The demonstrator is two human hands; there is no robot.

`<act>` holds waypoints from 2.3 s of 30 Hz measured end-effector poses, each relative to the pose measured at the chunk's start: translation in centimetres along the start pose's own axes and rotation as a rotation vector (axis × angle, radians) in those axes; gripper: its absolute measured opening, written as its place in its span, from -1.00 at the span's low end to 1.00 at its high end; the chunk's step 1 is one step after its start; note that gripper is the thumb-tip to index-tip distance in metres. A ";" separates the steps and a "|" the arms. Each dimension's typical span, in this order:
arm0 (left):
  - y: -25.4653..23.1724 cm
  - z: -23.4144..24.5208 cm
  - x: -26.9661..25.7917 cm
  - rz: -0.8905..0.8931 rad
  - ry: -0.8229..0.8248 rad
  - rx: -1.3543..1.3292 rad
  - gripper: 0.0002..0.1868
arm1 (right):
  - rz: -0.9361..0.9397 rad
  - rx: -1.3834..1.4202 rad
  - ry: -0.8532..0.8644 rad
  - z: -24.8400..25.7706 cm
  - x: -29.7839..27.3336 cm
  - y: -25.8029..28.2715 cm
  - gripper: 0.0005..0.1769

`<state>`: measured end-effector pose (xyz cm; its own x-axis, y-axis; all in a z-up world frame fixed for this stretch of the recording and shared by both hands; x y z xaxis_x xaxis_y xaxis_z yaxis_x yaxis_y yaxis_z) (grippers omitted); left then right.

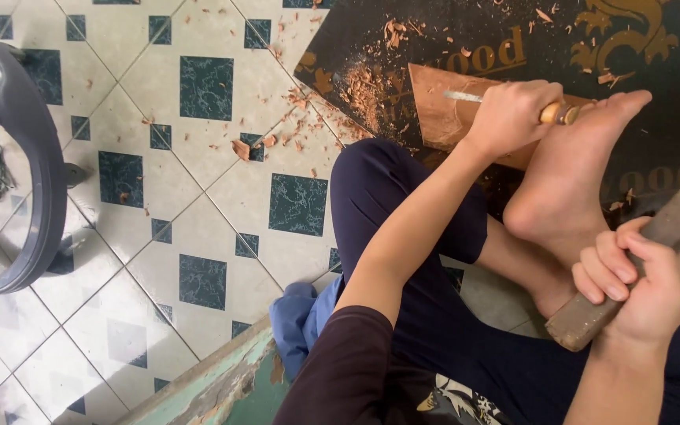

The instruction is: Carving a piece of wood using a hammer and a small chisel while sitting on the floor.

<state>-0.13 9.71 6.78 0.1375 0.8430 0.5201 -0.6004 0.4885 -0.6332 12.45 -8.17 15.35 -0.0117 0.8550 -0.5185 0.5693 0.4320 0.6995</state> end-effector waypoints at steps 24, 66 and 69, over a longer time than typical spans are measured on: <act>3.3 -1.5 -0.6 0.097 0.129 0.039 -0.78 | -0.199 -0.145 -0.055 -2.7 3.5 -4.9 -0.61; 0.7 -1.4 1.3 0.089 0.070 -0.085 -0.82 | -0.057 0.031 0.005 0.7 2.5 -1.8 -0.77; 0.9 -2.1 1.1 0.103 0.132 -0.056 -0.83 | -0.159 -0.091 0.032 0.8 1.9 -2.7 -0.81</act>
<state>1.17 11.56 5.56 0.1822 0.9096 0.3734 -0.5723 0.4069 -0.7120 11.61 -7.89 12.08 -0.1226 0.7820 -0.6111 0.4816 0.5852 0.6523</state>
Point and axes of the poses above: each hand's wrist, its own x-axis towards the middle knuckle, its own z-axis out of the back of the hand, y = z × x, the point moved 10 cm from there along x, towards the middle knuckle, and after that the axes turned 4 degrees about x, right-handed, at the moved point
